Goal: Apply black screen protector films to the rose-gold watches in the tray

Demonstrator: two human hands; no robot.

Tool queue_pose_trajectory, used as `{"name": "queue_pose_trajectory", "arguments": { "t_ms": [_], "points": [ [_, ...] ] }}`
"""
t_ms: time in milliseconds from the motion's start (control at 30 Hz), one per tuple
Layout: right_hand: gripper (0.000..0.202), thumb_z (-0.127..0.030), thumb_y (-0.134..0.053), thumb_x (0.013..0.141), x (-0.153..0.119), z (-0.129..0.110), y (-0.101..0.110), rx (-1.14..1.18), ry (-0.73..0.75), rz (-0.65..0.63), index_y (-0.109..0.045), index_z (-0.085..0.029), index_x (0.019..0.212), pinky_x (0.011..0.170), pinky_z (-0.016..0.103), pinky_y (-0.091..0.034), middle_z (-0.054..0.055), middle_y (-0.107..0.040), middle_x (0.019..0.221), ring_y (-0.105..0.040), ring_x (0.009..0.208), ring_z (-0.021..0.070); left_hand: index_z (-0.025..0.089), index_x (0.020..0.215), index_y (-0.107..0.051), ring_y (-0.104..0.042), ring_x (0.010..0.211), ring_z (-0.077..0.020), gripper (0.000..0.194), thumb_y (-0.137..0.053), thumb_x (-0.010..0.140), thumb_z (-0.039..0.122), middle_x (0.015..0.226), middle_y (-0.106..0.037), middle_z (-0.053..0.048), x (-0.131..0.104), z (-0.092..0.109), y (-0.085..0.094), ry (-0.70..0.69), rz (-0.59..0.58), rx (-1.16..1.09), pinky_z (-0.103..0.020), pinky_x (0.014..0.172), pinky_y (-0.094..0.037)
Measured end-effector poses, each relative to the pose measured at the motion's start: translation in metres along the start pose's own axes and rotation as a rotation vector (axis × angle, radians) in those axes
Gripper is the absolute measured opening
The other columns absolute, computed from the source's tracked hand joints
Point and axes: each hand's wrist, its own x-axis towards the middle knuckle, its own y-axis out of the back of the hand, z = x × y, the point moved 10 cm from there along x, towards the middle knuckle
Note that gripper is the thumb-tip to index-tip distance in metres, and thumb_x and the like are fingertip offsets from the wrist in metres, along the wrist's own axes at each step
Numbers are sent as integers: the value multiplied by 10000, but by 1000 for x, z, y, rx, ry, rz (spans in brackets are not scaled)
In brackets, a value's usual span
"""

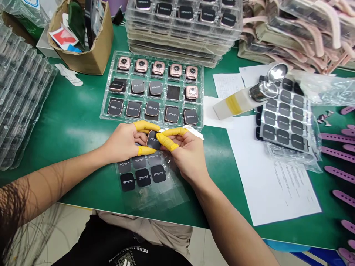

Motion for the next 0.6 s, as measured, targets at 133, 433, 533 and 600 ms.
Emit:
{"name": "queue_pose_trajectory", "arguments": {
  "t_ms": [133, 433, 533, 600],
  "points": [
    [539, -528, -1059, 646, 0, -1, 0, -30, 56, 14, -742, -284, 1006, 586, 276, -674, -48, -747, 951, -748, 653, 127, 147, 1327, -744, -762, 769, -166, 678, -992, 695, 141, 819, -782, 16, 3, -1, -4, 19, -38, -155, -276, 772, -627],
    [222, -497, -717, 1006, -5, -9, -29, -347, 345, -111, -763, -280, 1018, 667, 344, -635, 5, -745, 862, -724, 708, 186, 196, 963, -684, -788, 825, -196, 494, -965, 834, 581, 952, -786, -33, -11, 34, 50, -126, 394, -377, -359, 766, -696],
    [131, -342, -691, 1025, -20, -18, -50, -632, 595, -205, -798, -272, 1000, 737, 377, -602, 41, -741, 931, -716, 807, 217, 198, 973, -694, -782, 906, -207, 351, -875, 961, 500, 958, -787, -44, 26, 71, 62, -234, 410, -83, -353, 840, -661],
    [125, -300, -689, 1036, -28, -18, -61, -771, 711, -261, -808, -262, 1037, 782, 400, -585, 63, -749, 972, -709, 881, 247, 187, 942, -714, -761, 929, -201, 203, -831, 997, 343, 939, -788, -45, 68, 88, 63, -263, 417, 228, -338, 900, -616]
  ]
}}
